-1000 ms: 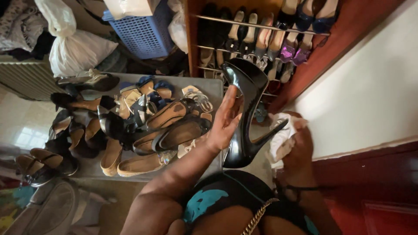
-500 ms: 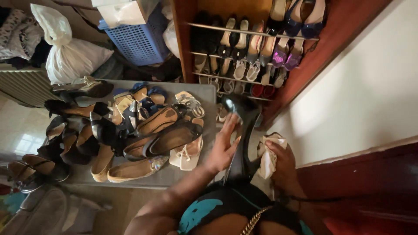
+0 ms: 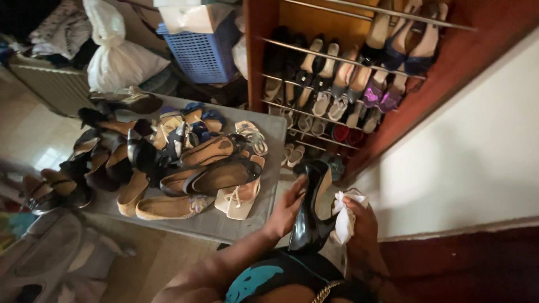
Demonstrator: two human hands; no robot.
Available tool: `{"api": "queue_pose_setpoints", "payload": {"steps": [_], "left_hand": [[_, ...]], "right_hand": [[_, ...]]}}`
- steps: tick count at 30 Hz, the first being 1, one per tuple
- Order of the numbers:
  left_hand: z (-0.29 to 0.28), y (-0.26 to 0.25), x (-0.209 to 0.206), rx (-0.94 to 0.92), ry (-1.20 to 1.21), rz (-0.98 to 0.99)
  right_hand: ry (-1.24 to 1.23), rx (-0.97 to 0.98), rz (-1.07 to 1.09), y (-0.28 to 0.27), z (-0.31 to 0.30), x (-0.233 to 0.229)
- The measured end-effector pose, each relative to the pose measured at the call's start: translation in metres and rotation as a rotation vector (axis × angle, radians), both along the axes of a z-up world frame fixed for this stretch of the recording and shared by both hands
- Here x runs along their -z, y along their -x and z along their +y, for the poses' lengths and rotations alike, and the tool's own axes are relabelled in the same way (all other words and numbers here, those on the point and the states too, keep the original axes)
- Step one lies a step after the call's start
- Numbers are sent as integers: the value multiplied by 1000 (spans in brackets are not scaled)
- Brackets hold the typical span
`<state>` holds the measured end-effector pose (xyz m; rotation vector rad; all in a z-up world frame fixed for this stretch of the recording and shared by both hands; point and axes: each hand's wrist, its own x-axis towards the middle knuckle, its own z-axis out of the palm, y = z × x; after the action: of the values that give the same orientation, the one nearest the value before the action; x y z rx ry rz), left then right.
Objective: Cleaning and wiping down various pairs of high-heeled shoes and flats.
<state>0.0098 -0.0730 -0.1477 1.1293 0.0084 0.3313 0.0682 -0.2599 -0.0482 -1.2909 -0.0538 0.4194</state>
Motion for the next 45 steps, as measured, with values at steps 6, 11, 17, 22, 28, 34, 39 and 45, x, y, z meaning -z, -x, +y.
{"api": "queue_pose_setpoints", "payload": {"steps": [6, 11, 17, 22, 28, 34, 39, 45], "left_hand": [[3, 6, 53, -35, -120, 12], [13, 8, 41, 25, -96, 147], [45, 17, 56, 78, -117, -114], [87, 73, -10, 131, -49, 148], [148, 110, -2, 26, -250, 115], [181, 133, 1, 42, -256, 125], [204, 157, 8, 36, -181, 259], [206, 175, 7, 232, -187, -117]], "right_hand": [[37, 63, 186, 2, -3, 18], [-62, 29, 23, 18, 4, 14], [-45, 77, -12, 39, 30, 9], [-112, 53, 95, 80, 77, -9], [-75, -64, 7, 125, 121, -5], [84, 0, -726, 152, 159, -6], [-67, 34, 195, 160, 173, 4], [-185, 20, 158, 173, 182, -12]]}}
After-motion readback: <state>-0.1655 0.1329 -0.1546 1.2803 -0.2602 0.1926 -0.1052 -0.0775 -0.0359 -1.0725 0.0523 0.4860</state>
